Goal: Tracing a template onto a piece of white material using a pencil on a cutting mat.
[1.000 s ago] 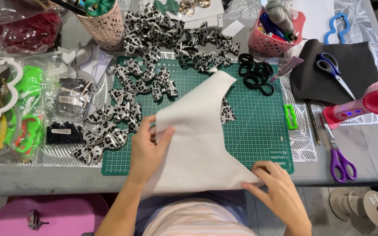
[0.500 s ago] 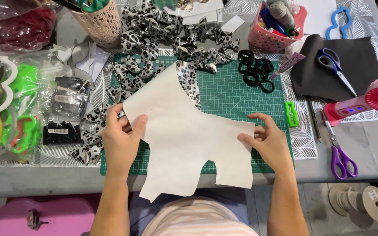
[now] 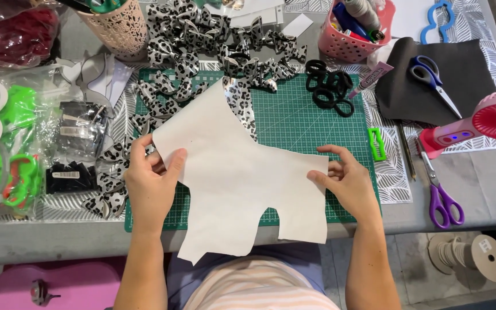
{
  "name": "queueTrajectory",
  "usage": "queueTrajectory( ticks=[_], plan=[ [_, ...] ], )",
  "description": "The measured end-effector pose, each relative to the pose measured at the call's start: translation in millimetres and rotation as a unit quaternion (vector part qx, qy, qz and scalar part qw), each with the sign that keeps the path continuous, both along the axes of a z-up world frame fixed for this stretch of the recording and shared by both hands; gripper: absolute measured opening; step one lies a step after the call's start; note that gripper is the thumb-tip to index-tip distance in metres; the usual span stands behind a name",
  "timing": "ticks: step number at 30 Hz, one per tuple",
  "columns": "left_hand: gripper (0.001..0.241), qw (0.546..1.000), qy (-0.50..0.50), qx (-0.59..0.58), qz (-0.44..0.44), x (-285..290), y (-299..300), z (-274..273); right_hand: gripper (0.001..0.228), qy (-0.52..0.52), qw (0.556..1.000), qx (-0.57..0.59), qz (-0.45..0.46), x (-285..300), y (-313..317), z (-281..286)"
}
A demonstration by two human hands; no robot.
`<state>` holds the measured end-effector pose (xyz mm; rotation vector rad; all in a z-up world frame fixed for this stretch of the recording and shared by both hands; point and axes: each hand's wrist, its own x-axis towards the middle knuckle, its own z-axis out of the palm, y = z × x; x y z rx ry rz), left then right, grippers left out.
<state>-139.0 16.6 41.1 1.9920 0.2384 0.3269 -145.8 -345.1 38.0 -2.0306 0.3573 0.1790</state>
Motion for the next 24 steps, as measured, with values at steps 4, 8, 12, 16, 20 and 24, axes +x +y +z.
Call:
queueTrajectory(
  ticks=[4,8,12,16,20,24],
  plan=[
    [0.044,1.000,0.002,-0.005,-0.002,-0.2,0.1,0.2,0.056,-0.004,1.000,0.004,0.001,-0.3,-0.6,-0.2],
    [0.046,1.000,0.006,0.009,-0.018,1.2,-0.3,5.9,0.051,-0.006,1.000,-0.011,0.010,-3.2,0.6,3.5],
    [0.046,0.996,-0.017,0.034,-0.077,11.7,-10.0,35.2,0.053,0.004,0.997,-0.069,0.044,-14.4,9.2,19.8],
    [0.039,0.981,-0.058,0.102,-0.152,44.0,-11.9,67.7,0.048,0.011,0.990,-0.088,0.107,-36.3,15.2,22.2],
    [0.034,0.945,-0.081,0.195,-0.251,85.3,-25.5,89.1,0.021,-0.026,0.971,-0.112,0.210,-52.6,28.3,18.0],
    [0.037,0.909,-0.139,0.178,-0.349,118.3,-47.3,103.4,0.021,-0.009,0.966,-0.118,0.231,-56.2,41.4,18.2]
  ],
)
